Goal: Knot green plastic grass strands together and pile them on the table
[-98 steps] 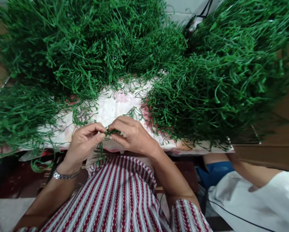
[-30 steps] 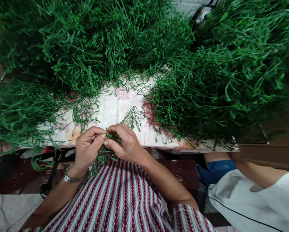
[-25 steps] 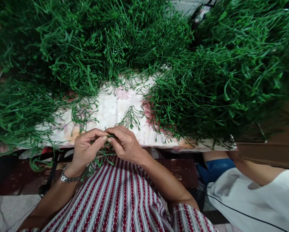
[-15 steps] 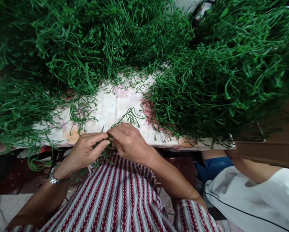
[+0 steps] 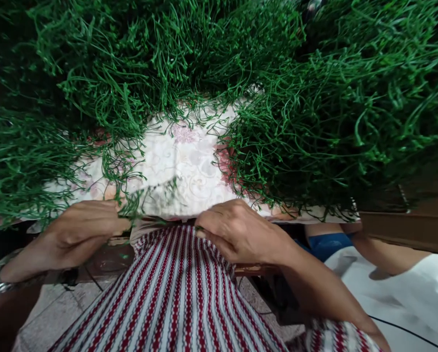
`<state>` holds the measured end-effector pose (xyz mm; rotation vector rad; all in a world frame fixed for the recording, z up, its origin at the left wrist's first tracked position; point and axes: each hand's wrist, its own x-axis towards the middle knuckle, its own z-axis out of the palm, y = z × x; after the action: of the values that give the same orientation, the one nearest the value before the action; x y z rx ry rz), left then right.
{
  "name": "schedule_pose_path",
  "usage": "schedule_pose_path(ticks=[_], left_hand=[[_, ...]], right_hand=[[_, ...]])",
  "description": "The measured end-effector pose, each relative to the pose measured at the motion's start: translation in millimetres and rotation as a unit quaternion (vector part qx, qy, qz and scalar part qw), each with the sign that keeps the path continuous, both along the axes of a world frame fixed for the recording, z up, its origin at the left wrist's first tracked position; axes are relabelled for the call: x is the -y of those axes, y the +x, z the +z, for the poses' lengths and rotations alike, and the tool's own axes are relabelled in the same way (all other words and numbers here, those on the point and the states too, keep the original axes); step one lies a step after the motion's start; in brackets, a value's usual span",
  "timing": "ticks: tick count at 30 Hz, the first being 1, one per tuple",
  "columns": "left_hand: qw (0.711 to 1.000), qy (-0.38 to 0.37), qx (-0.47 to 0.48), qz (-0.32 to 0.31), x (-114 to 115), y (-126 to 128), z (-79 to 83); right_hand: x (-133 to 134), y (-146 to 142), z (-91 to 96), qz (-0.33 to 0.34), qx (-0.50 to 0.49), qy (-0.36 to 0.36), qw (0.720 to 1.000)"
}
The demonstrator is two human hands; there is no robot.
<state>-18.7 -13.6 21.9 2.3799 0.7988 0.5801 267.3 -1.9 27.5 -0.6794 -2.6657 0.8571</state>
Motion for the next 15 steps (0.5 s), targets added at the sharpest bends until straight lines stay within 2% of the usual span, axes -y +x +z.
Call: schedule_pose_path(ticks=[3,6,8,10,13,15], left_hand=[[0.985,-0.059,0.082,0.137,-7,16,-3.2],[0.941,-0.158,0.153,0.256,-12,38,-10.0],[0.915,-0.204,0.195,0.289,-13,50,-15.2],[0.895,-0.232,0.239,0.297,-12,57,-21.0],[0.859,-0.254,0.318,0.311,-10,65,-30.6],[0.845,-0.263,0.343,0.315,-7,67,-36.7]], right_hand=[[-3,-11,1.0,-0.021,-0.079,-0.018,0.996],[-5,-31,-4.5,-0.123,-0.153,-0.016,0.980],[-6,-43,-11.1,-0.203,-0.184,-0.007,0.962],[-7,-53,-19.0,-0.247,-0.199,-0.002,0.948],[-8,-62,-31.4,-0.244,-0.189,0.016,0.951],[-7,-65,-38.1,-0.235,-0.182,0.041,0.954]])
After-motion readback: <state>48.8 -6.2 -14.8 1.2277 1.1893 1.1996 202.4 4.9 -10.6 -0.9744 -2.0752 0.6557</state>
